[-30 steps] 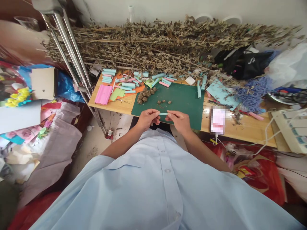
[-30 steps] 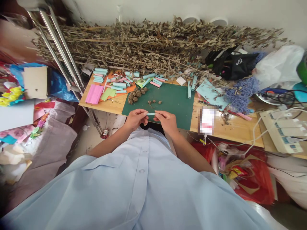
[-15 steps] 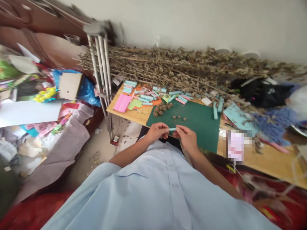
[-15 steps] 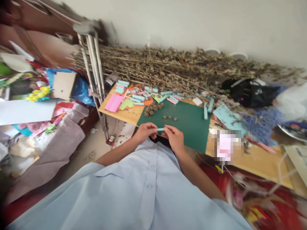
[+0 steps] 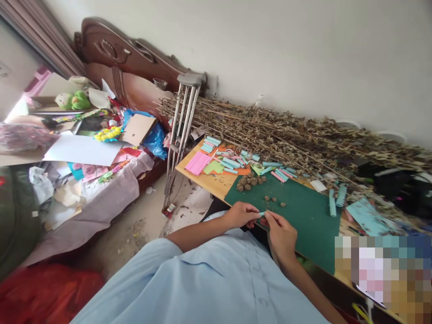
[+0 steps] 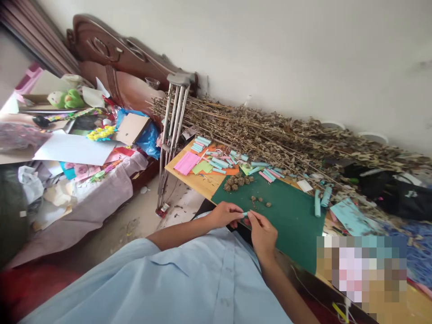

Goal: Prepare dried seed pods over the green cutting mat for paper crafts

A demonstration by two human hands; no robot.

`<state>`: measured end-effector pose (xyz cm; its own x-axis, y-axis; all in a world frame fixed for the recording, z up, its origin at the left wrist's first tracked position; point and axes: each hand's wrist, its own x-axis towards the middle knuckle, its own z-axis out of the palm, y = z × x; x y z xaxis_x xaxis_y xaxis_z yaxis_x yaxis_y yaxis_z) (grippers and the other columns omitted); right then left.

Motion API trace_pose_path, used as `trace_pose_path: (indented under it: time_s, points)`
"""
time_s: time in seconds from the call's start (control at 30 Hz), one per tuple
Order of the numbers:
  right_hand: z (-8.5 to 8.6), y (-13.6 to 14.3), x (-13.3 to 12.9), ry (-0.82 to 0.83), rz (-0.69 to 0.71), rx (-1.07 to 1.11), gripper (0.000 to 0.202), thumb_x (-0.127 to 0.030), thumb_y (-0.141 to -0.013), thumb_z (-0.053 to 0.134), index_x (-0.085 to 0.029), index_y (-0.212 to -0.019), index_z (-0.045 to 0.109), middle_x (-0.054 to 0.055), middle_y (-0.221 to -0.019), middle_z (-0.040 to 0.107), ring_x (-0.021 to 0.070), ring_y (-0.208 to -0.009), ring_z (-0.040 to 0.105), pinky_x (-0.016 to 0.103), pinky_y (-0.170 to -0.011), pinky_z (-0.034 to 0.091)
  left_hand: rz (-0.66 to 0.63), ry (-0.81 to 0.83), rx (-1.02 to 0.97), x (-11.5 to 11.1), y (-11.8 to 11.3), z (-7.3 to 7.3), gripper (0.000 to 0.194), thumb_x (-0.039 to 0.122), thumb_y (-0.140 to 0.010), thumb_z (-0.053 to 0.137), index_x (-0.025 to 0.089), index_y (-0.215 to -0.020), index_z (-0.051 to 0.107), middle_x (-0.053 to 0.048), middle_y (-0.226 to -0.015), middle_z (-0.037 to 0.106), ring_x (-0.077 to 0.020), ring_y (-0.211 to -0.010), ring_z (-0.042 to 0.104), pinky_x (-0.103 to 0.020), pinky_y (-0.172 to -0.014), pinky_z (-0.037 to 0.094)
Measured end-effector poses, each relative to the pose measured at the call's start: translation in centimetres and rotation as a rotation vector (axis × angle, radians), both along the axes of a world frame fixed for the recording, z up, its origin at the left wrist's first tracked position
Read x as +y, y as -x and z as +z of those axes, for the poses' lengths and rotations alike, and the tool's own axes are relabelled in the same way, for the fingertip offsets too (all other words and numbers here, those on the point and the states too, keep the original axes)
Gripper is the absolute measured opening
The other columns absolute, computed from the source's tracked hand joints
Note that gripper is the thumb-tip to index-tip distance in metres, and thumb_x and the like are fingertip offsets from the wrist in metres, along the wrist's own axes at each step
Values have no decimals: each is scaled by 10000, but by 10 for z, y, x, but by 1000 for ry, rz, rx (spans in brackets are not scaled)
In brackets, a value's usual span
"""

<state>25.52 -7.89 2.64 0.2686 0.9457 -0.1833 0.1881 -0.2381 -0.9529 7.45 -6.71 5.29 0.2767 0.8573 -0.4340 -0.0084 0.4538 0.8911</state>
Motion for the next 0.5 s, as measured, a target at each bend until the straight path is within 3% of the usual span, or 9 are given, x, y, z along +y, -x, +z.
trace_pose_path:
  time_s: [0.17, 0.33, 0.5]
  points:
    - [-8, -1, -4, -34, -3, 80, 619, -613, -783, 840, -178, -1220, 785, 104, -970, 835, 261, -779, 795, 400, -772, 667, -9, 19, 23, 0, -5, 3, 397, 443, -886, 805, 108, -1098, 783, 18, -602, 656, -104, -547, 635, -216, -588, 529]
    - [-5, 1, -6, 2, -47, 23, 543, -619, -770, 846, -185, -1097, 838, 113, -956, 838, 292, -785, 796, 409, -772, 659, -20, -21, 39, -2, -8, -4, 343, 432, -891, 788, 129, -1053, 796, 12, -636, 668, -111, -566, 641, -220, -590, 531]
    - [0, -1, -5, -72, -48, -142, 485, -621, -780, 814, -195, -1006, 860, 107, -934, 839, 316, -840, 791, 426, -844, 637, -44, -74, 87, -3, -9, -12, 328, 444, -903, 746, 150, -1032, 812, 4, -656, 672, -133, -607, 662, -228, -597, 533]
